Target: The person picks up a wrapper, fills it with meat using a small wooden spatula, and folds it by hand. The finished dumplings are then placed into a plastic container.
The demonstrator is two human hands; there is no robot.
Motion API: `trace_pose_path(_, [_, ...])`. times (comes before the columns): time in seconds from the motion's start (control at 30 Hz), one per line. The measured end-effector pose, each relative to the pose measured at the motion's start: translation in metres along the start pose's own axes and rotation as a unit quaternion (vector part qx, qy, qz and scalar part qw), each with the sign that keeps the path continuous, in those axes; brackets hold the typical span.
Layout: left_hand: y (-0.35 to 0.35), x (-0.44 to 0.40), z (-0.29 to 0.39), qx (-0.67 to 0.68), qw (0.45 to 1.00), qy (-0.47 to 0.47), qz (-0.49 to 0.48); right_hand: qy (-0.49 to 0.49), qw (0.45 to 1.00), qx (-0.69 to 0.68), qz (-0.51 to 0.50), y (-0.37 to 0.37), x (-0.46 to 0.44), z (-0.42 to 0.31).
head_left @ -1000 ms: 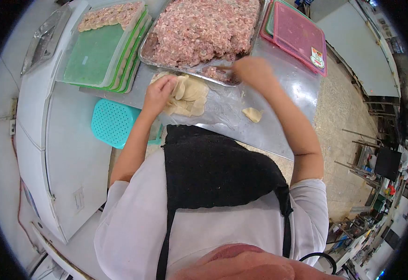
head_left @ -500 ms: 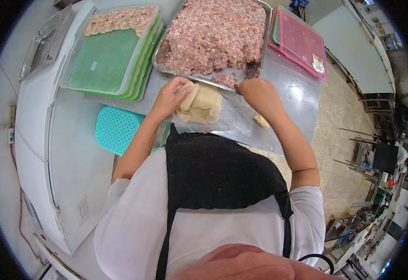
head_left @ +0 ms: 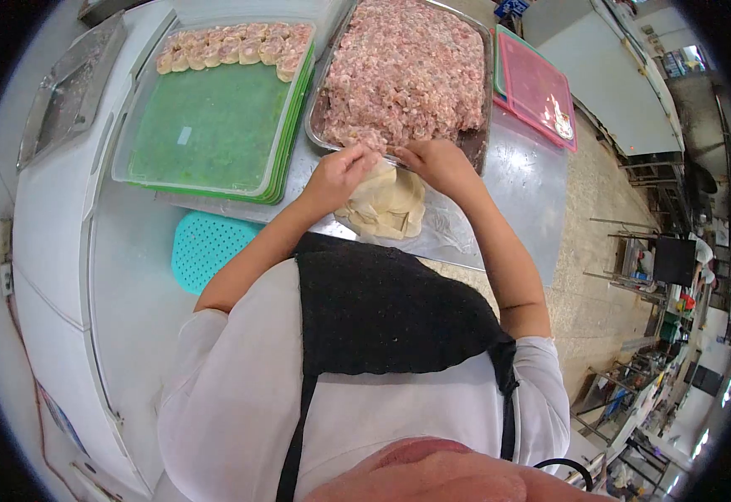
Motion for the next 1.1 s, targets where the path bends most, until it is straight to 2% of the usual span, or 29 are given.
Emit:
trace_pose_path(0.03, [-0.001,-0.002,0.005,0.002,1.0,0.004,-0.003,0.004,1.0,0.004,0.002,-0.001,0.006,0.003])
trace_pose_path(0.07, [0.011,-0.002,0.009,0.15,0.986,-0.02,-0.07,0.044,0.994,-0.083,0.055,-0.009,0.014,0.015])
trace_pose_path(0.1, [0.023,-0.001,0.019,0.292,0.945,-0.045,-0.137,0.084,0.976,-0.17,0.109,-0.02,0.021,0.026])
trace_pose_path(0.13, [0.035,0.001,0.028,0.425,0.879,-0.07,-0.203,0.088,0.975,-0.167,0.113,-0.028,0.025,0.029])
trace_pose_path(0.2, [0.047,-0.005,0.028,0.415,0.873,-0.087,-0.242,0.223,0.918,-0.301,0.133,-0.034,0.043,0.056])
trace_pose_path(0.23, [0.043,-0.017,0.032,0.166,0.964,0.045,-0.203,0.227,0.916,-0.301,0.139,-0.035,0.049,0.06])
trace_pose_path(0.27, [0.046,-0.022,0.039,-0.097,0.969,0.177,-0.144,0.214,0.905,-0.326,0.169,-0.039,0.054,0.063])
trace_pose_path(0.3, [0.042,-0.024,0.042,-0.245,0.945,0.204,-0.071,0.2,0.893,-0.35,0.198,-0.043,0.06,0.067])
trace_pose_path(0.33, [0.043,-0.025,0.043,-0.245,0.944,0.207,-0.072,0.182,0.882,-0.372,0.225,-0.05,0.063,0.07])
trace_pose_path(0.4, [0.025,-0.029,0.042,-0.054,0.988,0.136,-0.04,0.191,0.864,-0.414,0.215,-0.052,0.071,0.07])
trace_pose_path(0.47, [0.026,-0.036,0.037,-0.042,0.992,0.106,-0.056,0.198,0.844,-0.458,0.196,-0.051,0.077,0.066])
trace_pose_path(0.5, [0.026,-0.039,0.031,0.07,0.994,0.068,-0.057,0.192,0.834,-0.484,0.18,-0.05,0.076,0.063])
trace_pose_path(0.57, [0.033,-0.04,0.019,0.291,0.955,-0.008,-0.055,0.185,0.823,-0.513,0.159,-0.046,0.075,0.059])
trace_pose_path(0.67, [0.037,-0.035,0.026,0.215,0.976,0.011,0.013,0.153,0.808,-0.554,0.132,-0.041,0.07,0.054])
trace_pose_path(0.73, [0.037,-0.03,0.033,0.165,0.985,0.023,0.044,0.133,0.852,-0.489,0.128,-0.041,0.065,0.053])
trace_pose_path(0.8, [0.035,-0.022,0.045,0.113,0.99,0.033,0.076,0.117,0.859,-0.482,0.129,-0.029,0.058,0.058])
trace_pose_path(0.87, [0.03,-0.007,0.075,-0.102,0.98,0.089,0.146,0.064,0.884,-0.451,0.11,-0.02,0.048,0.051])
trace_pose_path(0.9, [0.03,-0.004,0.074,-0.106,0.979,0.085,0.151,0.074,0.911,-0.397,0.086,-0.019,0.045,0.044])
trace_pose_path(0.93, [0.027,-0.001,0.073,-0.102,0.978,0.081,0.163,0.07,0.91,-0.4,0.08,-0.009,0.043,0.044])
trace_pose_path(1.0, [0.017,0.006,0.068,-0.1,0.976,0.072,0.181,0.05,0.858,-0.505,0.085,0.009,0.04,0.042])
trace_pose_path(1.03, [0.0,0.011,0.058,-0.072,0.974,0.03,0.214,0.077,0.888,-0.451,0.05,0.008,0.045,0.042])
trace_pose_path(1.07, [-0.014,0.016,0.048,-0.043,0.968,-0.011,0.245,0.075,0.888,-0.452,0.046,0.007,0.048,0.042])
trace_pose_path(1.1, [-0.023,0.018,0.048,-0.044,0.968,-0.015,0.247,0.074,0.892,-0.444,0.041,0.006,0.051,0.041])
Point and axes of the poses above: each hand's wrist, its own x-axis away from the middle knuckle, its own y-axis out of the palm, z = x × y, the point moved 9 cm from there along -x, towards the middle knuckle, and after that the axes turned 6 degrees about -x, right-handed, at the moved point
